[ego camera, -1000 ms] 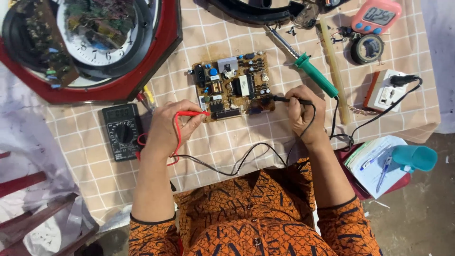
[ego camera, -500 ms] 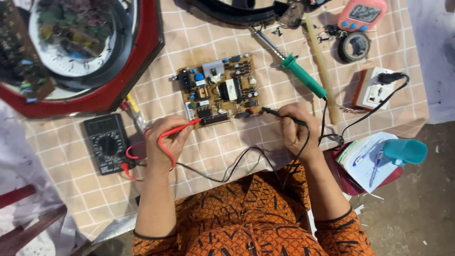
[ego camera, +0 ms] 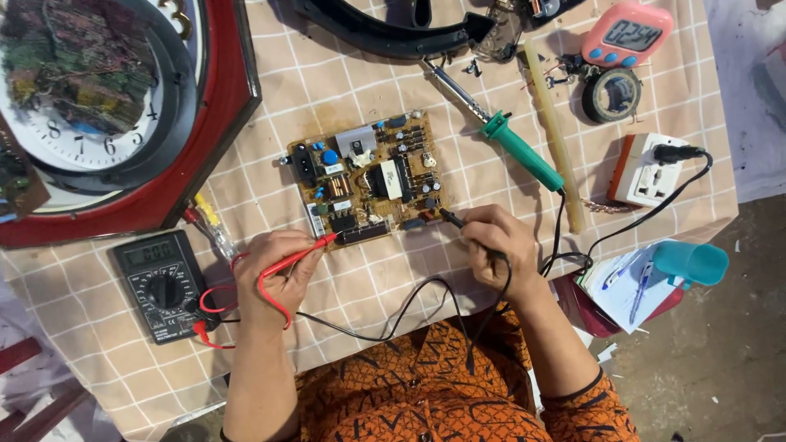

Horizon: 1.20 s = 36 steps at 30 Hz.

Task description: Testing a circuit board with a multimeter and soldering components for repair.

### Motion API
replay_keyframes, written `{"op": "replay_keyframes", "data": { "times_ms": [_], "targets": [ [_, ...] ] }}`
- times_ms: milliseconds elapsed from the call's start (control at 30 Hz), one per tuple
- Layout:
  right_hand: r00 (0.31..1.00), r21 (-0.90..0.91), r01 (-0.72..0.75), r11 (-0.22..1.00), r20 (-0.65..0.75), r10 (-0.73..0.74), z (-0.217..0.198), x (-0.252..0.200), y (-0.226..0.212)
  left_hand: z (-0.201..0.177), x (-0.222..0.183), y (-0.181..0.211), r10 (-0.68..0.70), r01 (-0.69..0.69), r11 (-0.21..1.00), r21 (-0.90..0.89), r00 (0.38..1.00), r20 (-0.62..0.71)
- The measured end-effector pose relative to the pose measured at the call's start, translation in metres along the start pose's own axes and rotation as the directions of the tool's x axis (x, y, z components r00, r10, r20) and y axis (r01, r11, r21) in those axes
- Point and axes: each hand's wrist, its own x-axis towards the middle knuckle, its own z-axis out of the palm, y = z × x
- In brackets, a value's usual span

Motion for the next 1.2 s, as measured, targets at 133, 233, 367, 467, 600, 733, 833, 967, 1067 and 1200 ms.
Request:
{"op": "replay_keyframes", "data": {
  "times_ms": [133, 233, 367, 467, 600, 733, 833, 967, 1067, 1200],
  "targets": [
    [1.000, -0.006, 0.022, 1.000, -0.017, -0.022, -0.001, 0.009, -0.007, 0.001, 0.001, 0.000, -0.003, 0.003, 1.000, -0.005, 1.000, 0.017],
    [1.000, 0.018, -0.016, 1.000, -0.002, 0.016, 0.000, 0.006, -0.002, 0.001, 0.003, 0.002, -0.014, 0.014, 1.000, -0.012, 1.000, 0.011],
    [0.993, 0.162, -0.091, 0.983, -0.056, 0.101, -0.004, 0.019, -0.011, 0.001, 0.002, 0.003, 0.001, -0.001, 1.000, -0.016, 1.000, 0.023],
    [0.995, 0.174, -0.055, 0.983, -0.071, 0.068, -0.006, 0.024, -0.013, 0.001, 0.004, 0.003, 0.006, -0.005, 1.000, -0.020, 1.000, 0.020],
    [0.995, 0.195, -0.036, 0.980, -0.084, 0.054, -0.004, 0.024, -0.012, 0.000, 0.002, 0.002, 0.008, -0.008, 1.000, -0.001, 1.000, 0.015],
    [0.996, 0.170, 0.003, 0.985, -0.089, 0.012, -0.003, 0.025, -0.010, -0.001, 0.002, 0.002, 0.026, -0.026, 1.000, 0.002, 0.999, 0.023],
    [0.996, 0.142, 0.004, 0.990, -0.083, 0.007, -0.002, 0.022, -0.008, -0.001, 0.001, 0.001, 0.035, -0.035, 0.999, 0.016, 0.999, 0.031],
    [0.996, 0.067, 0.038, 0.997, -0.083, -0.032, -0.003, 0.020, -0.008, 0.000, 0.001, 0.000, 0.034, -0.034, 0.999, 0.014, 0.999, 0.040],
    [0.998, 0.026, 0.037, 0.999, -0.058, -0.035, -0.002, 0.019, -0.009, 0.000, 0.002, 0.000, 0.036, -0.036, 0.999, 0.008, 0.999, 0.037],
    [1.000, 0.001, 0.021, 1.000, -0.009, -0.021, -0.002, 0.015, -0.008, -0.001, 0.007, 0.005, 0.056, -0.056, 0.998, 0.009, 0.998, 0.041]
  ]
}}
